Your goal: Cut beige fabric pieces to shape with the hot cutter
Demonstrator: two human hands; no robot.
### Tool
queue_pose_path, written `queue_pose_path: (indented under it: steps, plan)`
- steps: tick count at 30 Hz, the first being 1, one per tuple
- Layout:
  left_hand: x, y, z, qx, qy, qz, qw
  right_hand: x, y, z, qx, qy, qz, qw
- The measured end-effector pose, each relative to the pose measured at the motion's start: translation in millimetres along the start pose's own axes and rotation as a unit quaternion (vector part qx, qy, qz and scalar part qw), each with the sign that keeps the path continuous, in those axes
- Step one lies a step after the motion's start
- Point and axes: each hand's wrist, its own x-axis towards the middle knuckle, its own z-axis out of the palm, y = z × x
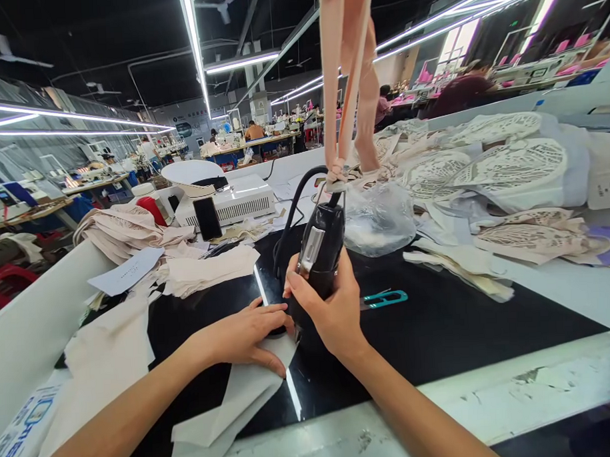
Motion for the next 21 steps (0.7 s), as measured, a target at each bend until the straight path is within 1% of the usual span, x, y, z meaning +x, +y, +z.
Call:
queue_pose_path:
  steps: [3, 6, 13, 18, 21]
  plan:
    - [0.9, -4.0, 1.3, 0.021, 0.006, 0.019, 1.000, -2.7, 0.9, 3.3, 0.001, -0.003, 0.002, 1.000]
    - [1.7, -2.5, -0.7, 0.030, 0.007, 0.028, 0.999, -5.0, 1.3, 6.9, 0.004, -0.004, 0.006, 1.000]
    - [1.8, 3.1, -5.4, 0.052, -0.005, 0.007, 0.999, -7.5, 1.9, 13.4, 0.013, -0.012, 0.012, 1.000]
    - [3.3, 3.0, -6.4, 0.050, -0.008, 0.008, 0.999, -6.5, -0.3, 10.8, 0.016, -0.018, 0.013, 1.000]
    - [3.5, 6.1, -8.6, 0.031, -0.008, 0.009, 0.999, -2.5, -2.4, 5.8, 0.010, -0.006, 0.000, 1.000]
